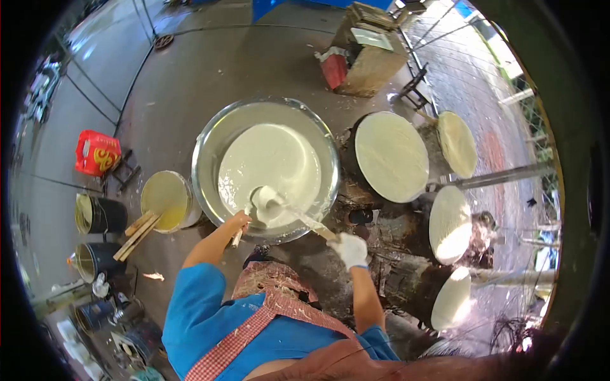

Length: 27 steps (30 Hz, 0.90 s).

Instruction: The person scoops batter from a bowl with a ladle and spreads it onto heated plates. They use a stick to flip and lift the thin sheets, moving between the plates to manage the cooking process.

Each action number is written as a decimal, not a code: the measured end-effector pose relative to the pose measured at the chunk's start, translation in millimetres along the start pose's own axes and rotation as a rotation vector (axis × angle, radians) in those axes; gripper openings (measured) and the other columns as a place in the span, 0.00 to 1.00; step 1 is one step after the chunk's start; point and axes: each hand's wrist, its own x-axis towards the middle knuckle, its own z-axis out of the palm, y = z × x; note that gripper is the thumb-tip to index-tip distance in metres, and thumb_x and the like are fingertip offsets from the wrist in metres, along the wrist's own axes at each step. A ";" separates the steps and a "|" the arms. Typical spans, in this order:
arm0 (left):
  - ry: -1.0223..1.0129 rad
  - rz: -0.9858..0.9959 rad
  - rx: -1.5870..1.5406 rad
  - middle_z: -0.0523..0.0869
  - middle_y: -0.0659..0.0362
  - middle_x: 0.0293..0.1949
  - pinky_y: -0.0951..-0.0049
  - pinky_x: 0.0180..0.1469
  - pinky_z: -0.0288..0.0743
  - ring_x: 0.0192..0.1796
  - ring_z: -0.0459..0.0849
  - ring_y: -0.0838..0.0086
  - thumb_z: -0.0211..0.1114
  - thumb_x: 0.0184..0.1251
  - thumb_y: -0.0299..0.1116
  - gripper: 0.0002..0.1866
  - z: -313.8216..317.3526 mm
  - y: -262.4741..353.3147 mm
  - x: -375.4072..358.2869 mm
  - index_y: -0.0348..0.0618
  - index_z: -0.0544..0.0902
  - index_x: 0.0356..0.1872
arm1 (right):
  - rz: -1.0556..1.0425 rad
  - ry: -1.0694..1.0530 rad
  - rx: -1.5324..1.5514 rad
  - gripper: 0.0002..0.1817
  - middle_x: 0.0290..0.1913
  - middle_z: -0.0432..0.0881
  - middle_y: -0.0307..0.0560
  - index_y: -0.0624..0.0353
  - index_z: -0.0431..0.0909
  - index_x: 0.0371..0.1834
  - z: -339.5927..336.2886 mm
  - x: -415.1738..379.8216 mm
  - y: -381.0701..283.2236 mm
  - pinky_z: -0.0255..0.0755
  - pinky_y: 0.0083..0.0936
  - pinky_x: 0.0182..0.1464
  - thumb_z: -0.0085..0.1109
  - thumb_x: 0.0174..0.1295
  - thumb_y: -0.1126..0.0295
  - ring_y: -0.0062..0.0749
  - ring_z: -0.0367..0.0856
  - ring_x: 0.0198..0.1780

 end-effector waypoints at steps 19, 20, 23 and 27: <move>-0.165 0.654 0.408 0.55 0.71 0.16 0.89 0.08 0.41 0.13 0.50 0.89 0.49 0.70 0.33 0.22 272.8 58.0 -338.4 0.69 0.59 0.62 | -0.357 1.169 0.301 0.17 0.29 0.82 0.53 0.57 0.81 0.36 -154.9 -66.6 -12.3 0.73 0.35 0.31 0.67 0.48 0.57 0.47 0.80 0.29; -0.187 0.691 0.447 0.55 0.71 0.16 0.89 0.08 0.41 0.13 0.50 0.89 0.49 0.70 0.33 0.22 278.1 62.3 -354.1 0.69 0.59 0.62 | -0.365 1.236 0.310 0.17 0.30 0.82 0.52 0.58 0.81 0.36 -170.4 -63.4 -10.8 0.73 0.35 0.33 0.68 0.48 0.58 0.46 0.80 0.30; -0.190 0.987 0.699 0.58 0.70 0.16 0.87 0.09 0.45 0.12 0.53 0.88 0.50 0.68 0.31 0.29 295.8 81.5 -398.7 0.70 0.53 0.66 | -0.380 1.214 0.550 0.15 0.33 0.83 0.48 0.63 0.80 0.39 -199.7 -60.8 -20.3 0.73 0.27 0.39 0.66 0.51 0.65 0.35 0.80 0.34; -0.213 0.986 0.700 0.59 0.68 0.16 0.84 0.10 0.47 0.12 0.55 0.86 0.52 0.68 0.34 0.31 282.9 106.9 -355.5 0.71 0.50 0.67 | -0.405 0.982 0.867 0.10 0.25 0.78 0.39 0.63 0.79 0.38 -151.0 -27.8 -25.9 0.68 0.18 0.25 0.62 0.55 0.69 0.18 0.73 0.24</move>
